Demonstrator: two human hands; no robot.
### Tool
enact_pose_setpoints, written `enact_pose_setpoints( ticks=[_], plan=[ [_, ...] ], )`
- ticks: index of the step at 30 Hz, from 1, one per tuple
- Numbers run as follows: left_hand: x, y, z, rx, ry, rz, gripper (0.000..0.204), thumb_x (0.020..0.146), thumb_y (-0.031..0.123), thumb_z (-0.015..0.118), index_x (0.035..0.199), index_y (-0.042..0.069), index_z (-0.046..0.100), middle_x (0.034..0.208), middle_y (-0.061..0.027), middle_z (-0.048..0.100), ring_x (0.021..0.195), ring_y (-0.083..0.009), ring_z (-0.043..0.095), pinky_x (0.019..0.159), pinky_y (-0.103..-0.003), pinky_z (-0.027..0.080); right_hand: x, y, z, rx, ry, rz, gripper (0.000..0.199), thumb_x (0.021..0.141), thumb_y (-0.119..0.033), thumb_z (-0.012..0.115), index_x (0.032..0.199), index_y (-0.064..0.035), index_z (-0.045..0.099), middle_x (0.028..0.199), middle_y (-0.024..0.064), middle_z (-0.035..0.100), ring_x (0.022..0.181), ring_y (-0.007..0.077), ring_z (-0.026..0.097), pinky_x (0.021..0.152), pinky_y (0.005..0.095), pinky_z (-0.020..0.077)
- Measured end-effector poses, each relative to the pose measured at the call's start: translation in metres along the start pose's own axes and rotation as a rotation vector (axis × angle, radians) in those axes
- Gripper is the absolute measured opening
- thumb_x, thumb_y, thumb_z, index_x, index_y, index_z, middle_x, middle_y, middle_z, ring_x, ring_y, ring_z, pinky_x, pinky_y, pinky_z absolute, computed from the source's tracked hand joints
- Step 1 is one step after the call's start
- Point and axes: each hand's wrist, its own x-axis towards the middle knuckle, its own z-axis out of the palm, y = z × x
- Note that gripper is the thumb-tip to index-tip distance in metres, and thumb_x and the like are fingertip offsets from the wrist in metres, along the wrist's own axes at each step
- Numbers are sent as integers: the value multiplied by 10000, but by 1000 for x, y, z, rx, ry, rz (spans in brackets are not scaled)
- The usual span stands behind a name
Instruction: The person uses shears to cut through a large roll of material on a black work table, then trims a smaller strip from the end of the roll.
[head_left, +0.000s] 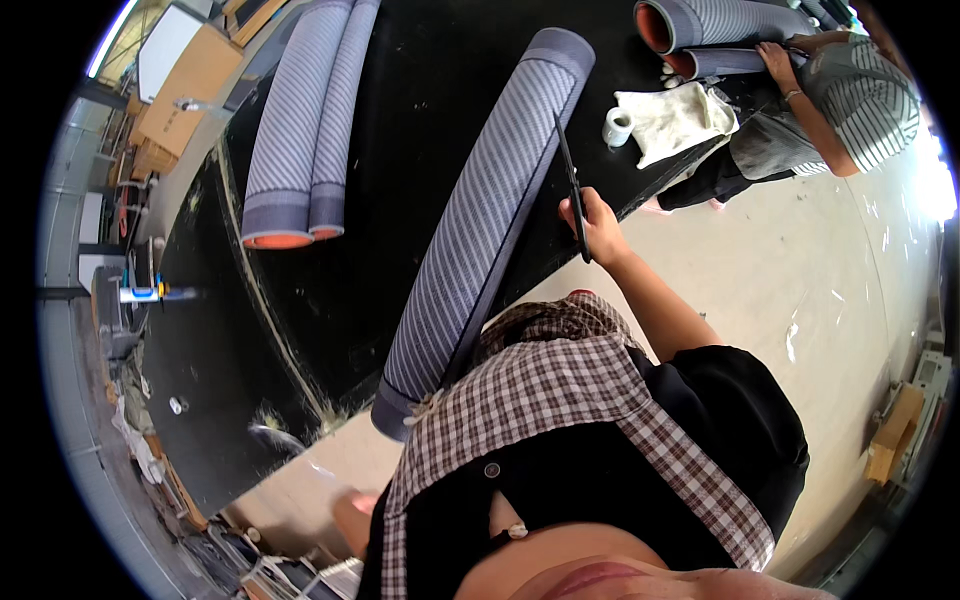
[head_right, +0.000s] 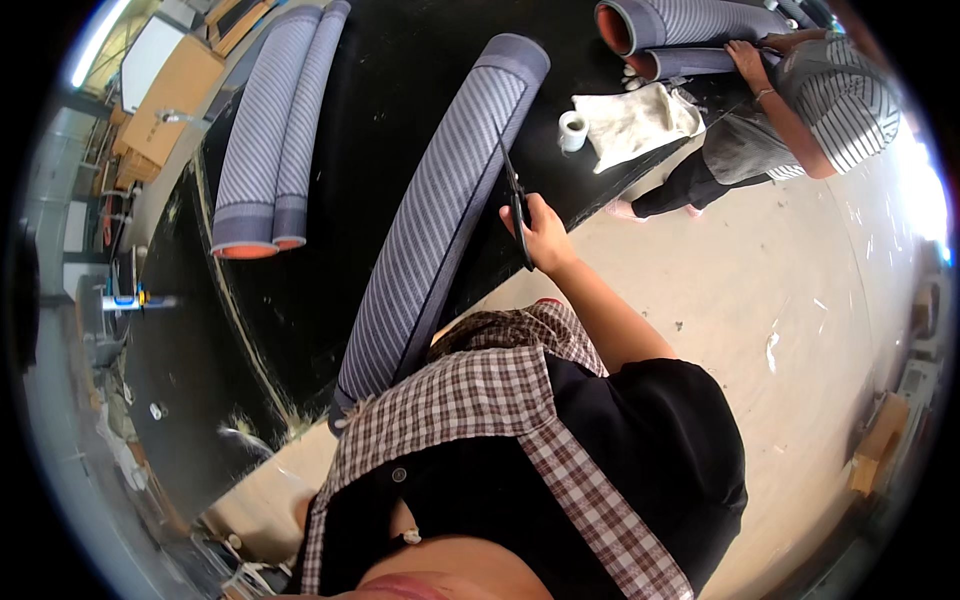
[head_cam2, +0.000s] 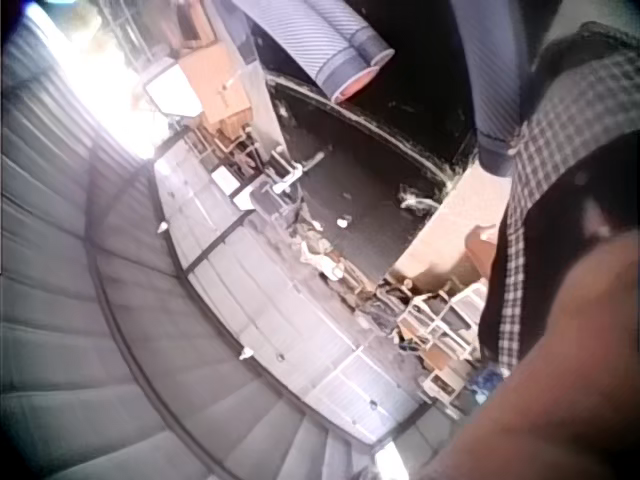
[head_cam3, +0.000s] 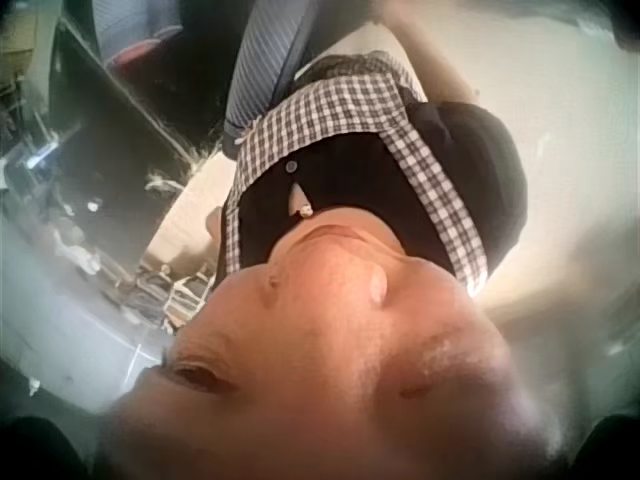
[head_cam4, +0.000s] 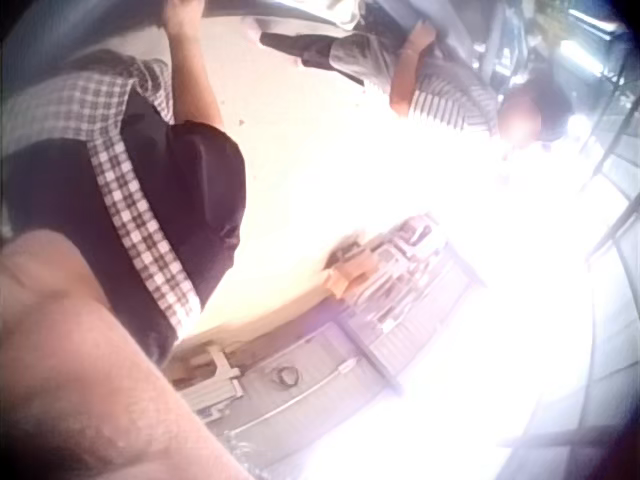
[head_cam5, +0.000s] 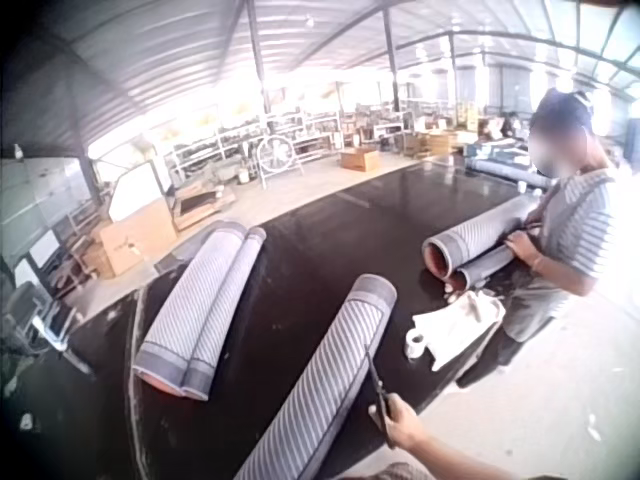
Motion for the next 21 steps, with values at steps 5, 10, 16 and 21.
enact_pose_setpoints(
  ticks=[5, 10, 16, 21],
  plan=[
    [-85, -5, 13, -8, -332, -145, 506, 965, 320, 658, 1316, -39, 596, 1231, -238, 677, 1117, -405, 652, 972, -481, 503, 20, -11, -31, -167, 27, -24, 552, 911, -505, 723, 930, 16, 540, 857, 232, 620, 804, 391, 620, 726, 461, 485],
    [-109, 289, -78, -793, 226, 461, 432, 956, 120, 661, 1357, -27, 595, 1259, -215, 670, 1112, -344, 670, 980, -422, 521, 57, -13, -75, -451, 311, -304, 495, 784, -365, 863, 901, -25, 523, 908, 165, 608, 887, 392, 617, 793, 479, 503],
    [-201, 545, -85, 63, 380, 1153, 1220, 549, 345, 965, 1581, 127, 352, 1621, -235, 285, 1468, -484, 305, 1143, -581, 349, 118, -4, -100, -634, 156, -482, 451, 715, -127, 833, 1028, -24, 524, 1073, 169, 574, 1077, 385, 556, 901, 461, 501],
    [-134, 556, -117, -181, 192, 1141, 1066, 593, 173, 883, 1554, 189, 422, 1602, -216, 366, 1427, -418, 421, 1144, -558, 368, 186, 12, -108, -665, 168, -543, 386, 734, -47, 758, 1042, -29, 527, 1087, 163, 578, 1067, 380, 564, 890, 453, 512]
  ],
)
